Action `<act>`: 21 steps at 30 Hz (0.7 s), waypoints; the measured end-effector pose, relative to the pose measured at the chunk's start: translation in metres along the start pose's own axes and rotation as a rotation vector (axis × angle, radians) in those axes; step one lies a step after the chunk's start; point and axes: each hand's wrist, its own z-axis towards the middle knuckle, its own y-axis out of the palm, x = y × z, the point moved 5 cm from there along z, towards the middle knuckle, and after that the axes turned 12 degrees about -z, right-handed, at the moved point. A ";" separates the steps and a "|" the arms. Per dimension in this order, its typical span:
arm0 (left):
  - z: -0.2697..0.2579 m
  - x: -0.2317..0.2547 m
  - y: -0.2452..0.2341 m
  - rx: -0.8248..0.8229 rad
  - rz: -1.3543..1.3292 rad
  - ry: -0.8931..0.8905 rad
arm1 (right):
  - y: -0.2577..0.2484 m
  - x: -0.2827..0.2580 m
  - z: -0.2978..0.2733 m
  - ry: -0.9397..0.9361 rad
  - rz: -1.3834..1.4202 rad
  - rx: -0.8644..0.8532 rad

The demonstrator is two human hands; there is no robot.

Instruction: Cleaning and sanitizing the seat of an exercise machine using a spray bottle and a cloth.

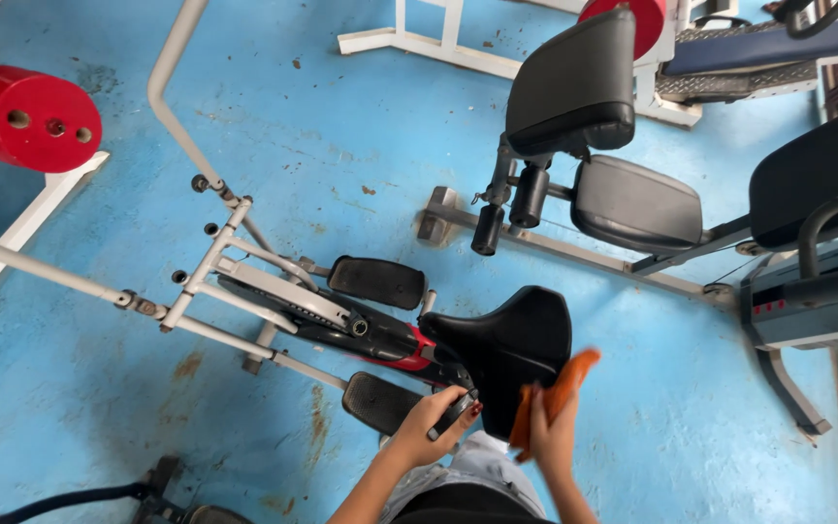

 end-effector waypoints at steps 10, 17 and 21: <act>0.003 -0.003 -0.009 0.044 -0.064 0.126 | 0.003 -0.008 0.134 0.016 0.059 -0.171; -0.007 -0.006 -0.004 0.079 0.041 0.111 | -0.006 -0.081 0.114 -0.374 -0.499 0.128; -0.012 -0.001 -0.016 0.140 0.038 0.083 | 0.000 -0.054 0.010 -0.431 -0.606 0.182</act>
